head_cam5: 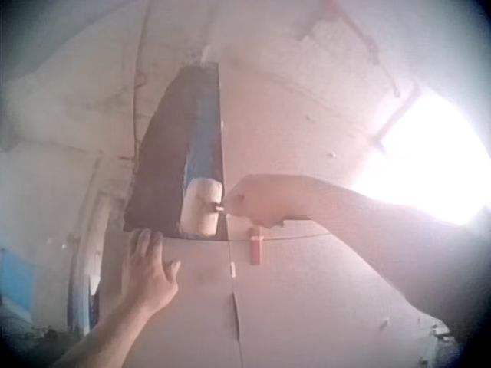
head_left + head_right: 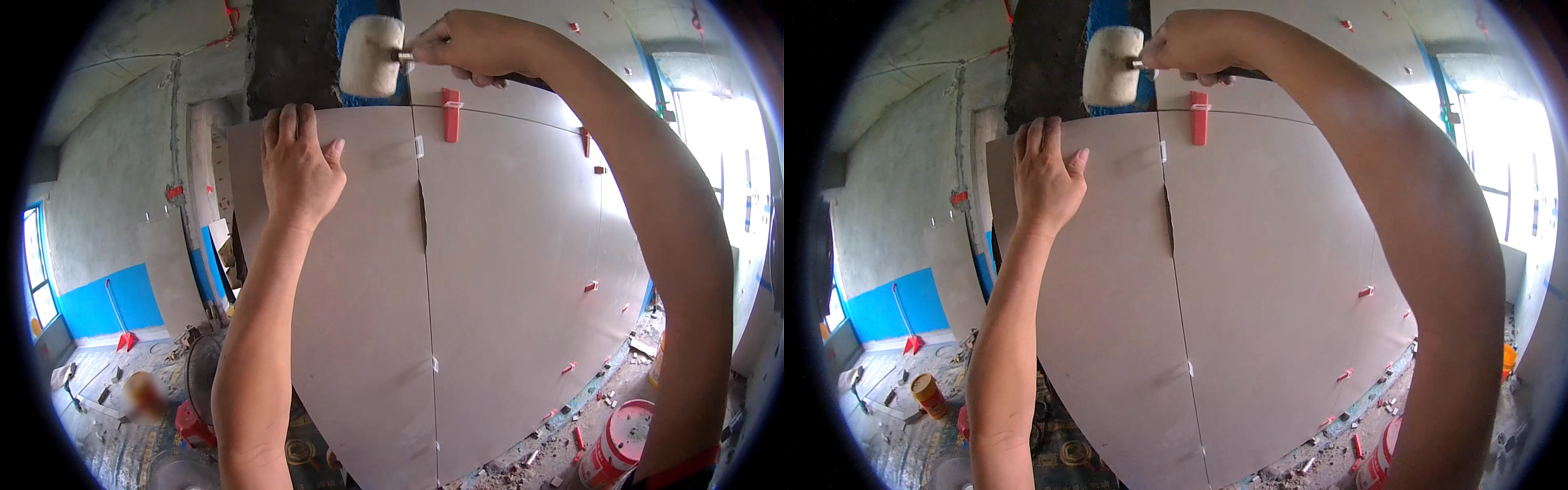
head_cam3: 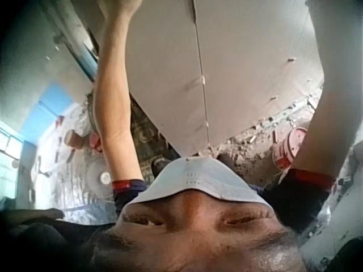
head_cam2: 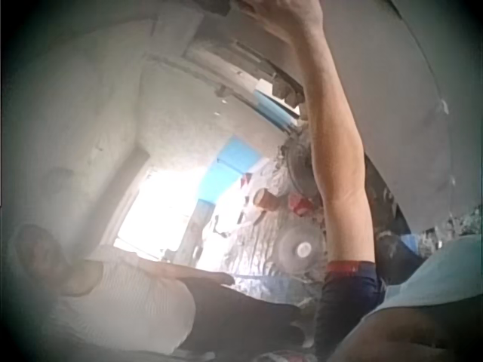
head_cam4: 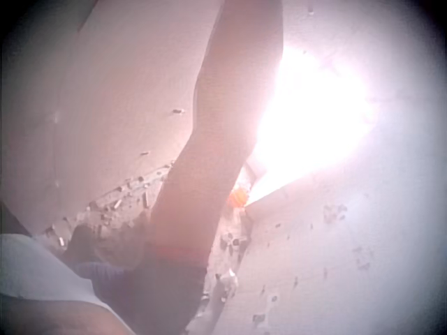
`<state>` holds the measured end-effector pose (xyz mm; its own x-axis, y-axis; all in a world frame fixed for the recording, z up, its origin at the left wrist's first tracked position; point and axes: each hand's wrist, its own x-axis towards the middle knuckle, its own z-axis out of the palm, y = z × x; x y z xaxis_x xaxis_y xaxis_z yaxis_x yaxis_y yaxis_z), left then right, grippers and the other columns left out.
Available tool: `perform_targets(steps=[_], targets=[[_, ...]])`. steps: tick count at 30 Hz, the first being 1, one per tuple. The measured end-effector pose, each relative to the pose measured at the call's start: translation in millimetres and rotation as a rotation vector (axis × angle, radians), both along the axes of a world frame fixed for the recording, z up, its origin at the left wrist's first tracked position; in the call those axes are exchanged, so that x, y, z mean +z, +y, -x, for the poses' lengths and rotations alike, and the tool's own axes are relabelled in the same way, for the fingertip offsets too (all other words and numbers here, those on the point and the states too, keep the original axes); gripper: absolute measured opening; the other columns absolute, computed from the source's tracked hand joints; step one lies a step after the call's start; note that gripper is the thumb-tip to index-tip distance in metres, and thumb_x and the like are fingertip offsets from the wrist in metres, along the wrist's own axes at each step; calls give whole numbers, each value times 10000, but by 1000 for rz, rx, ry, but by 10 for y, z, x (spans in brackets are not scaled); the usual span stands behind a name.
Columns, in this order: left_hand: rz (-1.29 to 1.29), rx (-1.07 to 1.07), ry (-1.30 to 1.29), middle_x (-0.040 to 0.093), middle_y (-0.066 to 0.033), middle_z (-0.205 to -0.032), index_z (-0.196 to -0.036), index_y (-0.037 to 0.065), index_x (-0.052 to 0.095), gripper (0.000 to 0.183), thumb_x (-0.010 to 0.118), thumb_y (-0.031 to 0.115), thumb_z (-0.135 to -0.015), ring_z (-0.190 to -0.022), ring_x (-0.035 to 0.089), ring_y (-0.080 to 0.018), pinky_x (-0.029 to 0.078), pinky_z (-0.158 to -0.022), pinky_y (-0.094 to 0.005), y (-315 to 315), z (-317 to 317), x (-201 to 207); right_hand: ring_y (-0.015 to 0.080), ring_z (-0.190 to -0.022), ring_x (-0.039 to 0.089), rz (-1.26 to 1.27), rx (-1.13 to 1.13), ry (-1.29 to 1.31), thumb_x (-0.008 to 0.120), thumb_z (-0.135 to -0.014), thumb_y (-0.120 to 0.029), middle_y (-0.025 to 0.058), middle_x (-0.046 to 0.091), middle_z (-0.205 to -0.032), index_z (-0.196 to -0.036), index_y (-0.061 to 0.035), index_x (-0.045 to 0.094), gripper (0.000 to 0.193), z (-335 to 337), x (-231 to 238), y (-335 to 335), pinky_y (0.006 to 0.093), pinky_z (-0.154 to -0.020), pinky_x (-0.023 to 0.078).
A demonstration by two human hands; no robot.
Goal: The person installs large wall tiles in a construction room. They use a rubber mallet to tap the tiles into place and insert plastic tile spacers between the joints to ensure even alignment.
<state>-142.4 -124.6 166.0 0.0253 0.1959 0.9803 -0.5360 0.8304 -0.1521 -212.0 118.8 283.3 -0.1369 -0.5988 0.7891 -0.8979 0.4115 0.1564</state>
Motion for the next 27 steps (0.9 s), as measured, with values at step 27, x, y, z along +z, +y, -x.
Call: perform_targets(steps=[27], targets=[[443,123,-244,383,-89,-1507,-1358,215,546,464,471,93,-917,-1417,305,-339,201,-1191,-523,232,587,270,271,-663,598,244,-463,-1509,455,-974,-550,180,636,-684,-867,9,699,619,359,-8485,2146,428,-608,452]])
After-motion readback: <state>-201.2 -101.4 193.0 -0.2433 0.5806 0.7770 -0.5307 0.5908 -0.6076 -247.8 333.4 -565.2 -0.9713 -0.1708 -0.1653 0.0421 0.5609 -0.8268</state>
